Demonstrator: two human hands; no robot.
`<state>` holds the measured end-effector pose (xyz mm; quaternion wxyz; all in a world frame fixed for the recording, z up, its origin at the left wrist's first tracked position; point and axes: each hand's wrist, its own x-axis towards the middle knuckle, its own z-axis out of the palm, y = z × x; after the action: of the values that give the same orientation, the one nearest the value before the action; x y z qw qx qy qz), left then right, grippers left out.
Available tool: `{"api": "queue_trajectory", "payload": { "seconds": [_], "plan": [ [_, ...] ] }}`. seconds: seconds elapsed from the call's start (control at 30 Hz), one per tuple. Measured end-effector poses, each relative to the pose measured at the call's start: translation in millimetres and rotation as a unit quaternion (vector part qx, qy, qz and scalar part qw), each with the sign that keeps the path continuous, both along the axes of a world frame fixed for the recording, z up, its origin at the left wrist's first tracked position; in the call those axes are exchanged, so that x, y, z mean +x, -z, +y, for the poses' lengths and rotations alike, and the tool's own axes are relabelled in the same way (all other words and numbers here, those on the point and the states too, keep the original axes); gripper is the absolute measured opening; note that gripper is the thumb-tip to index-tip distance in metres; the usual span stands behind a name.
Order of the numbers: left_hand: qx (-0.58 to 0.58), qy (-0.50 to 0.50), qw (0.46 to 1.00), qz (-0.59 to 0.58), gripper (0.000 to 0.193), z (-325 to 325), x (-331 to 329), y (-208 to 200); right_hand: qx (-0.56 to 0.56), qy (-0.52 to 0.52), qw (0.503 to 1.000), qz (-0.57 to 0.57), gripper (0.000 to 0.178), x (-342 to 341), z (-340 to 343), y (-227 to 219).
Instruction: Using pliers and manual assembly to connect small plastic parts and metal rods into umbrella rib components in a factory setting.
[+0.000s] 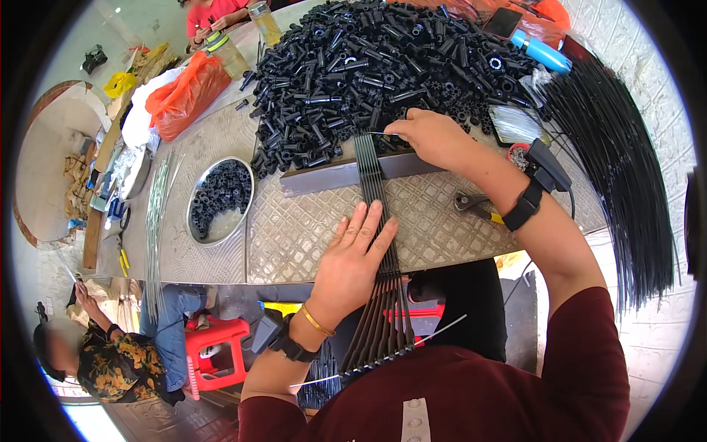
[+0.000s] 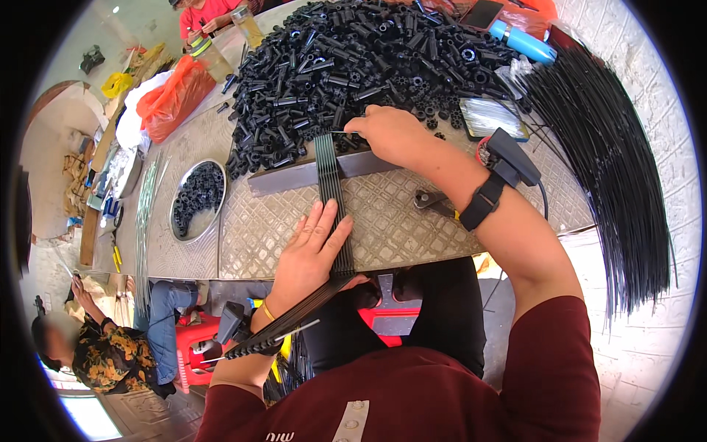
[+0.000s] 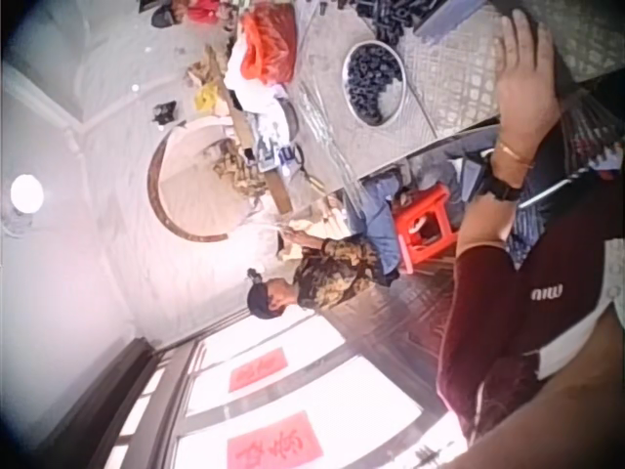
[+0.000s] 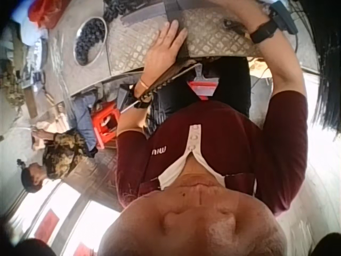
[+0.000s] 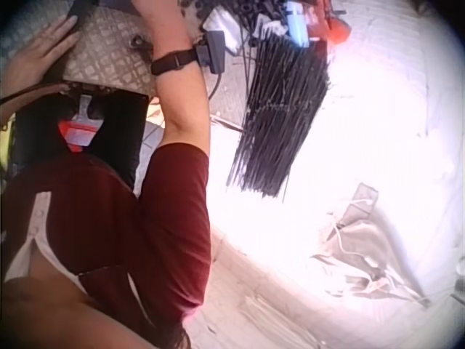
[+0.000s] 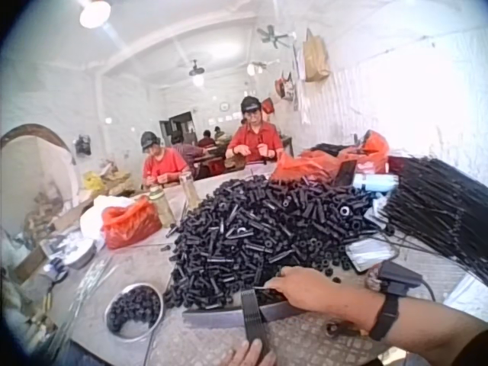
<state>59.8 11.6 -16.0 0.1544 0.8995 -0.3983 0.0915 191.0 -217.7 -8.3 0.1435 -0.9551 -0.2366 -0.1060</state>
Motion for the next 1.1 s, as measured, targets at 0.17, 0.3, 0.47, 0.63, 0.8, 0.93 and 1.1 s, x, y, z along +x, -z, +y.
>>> {"api": "queue_trajectory", "payload": {
  "seconds": [0.17, 0.3, 0.47, 0.63, 0.8, 0.93, 1.1],
  "plan": [
    [0.002, 0.0, 1.0, -0.003, 0.074, -1.0, -0.1, -0.1, -0.016, -0.032, 0.993, -0.109, 0.025, 13.6, -5.7, 7.0],
    [0.005, -0.006, 1.0, 0.002, 0.079, -2.4, -0.2, -0.9, -0.069, -0.066, 0.99, -0.102, 0.031, 24.0, -6.2, 3.1],
    [0.012, -0.003, 1.0, -0.006, 0.08, -2.9, 0.6, 0.3, -0.026, -0.11, 0.982, -0.15, 0.018, 30.2, -0.4, 11.0],
    [-0.007, -0.001, 1.0, 0.025, 0.081, -2.4, 0.2, -0.1, 0.054, -0.107, 0.989, -0.092, 0.014, 35.9, 7.2, 12.0],
    [-0.009, 0.001, 1.0, 0.024, 0.081, -3.3, 0.6, -1.0, 0.075, -0.116, 0.988, -0.066, 0.016, 36.8, 12.3, 7.7],
    [-0.014, 0.0, 1.0, 0.024, 0.081, -3.8, 1.1, 0.2, 0.103, -0.124, 0.984, -0.07, 0.02, 40.4, 21.8, 7.4],
    [-0.013, -0.002, 1.0, 0.026, 0.081, -3.1, 0.8, 0.1, 0.082, -0.095, 0.988, -0.088, 0.017, 38.4, 19.0, 6.8]
  ]
}}
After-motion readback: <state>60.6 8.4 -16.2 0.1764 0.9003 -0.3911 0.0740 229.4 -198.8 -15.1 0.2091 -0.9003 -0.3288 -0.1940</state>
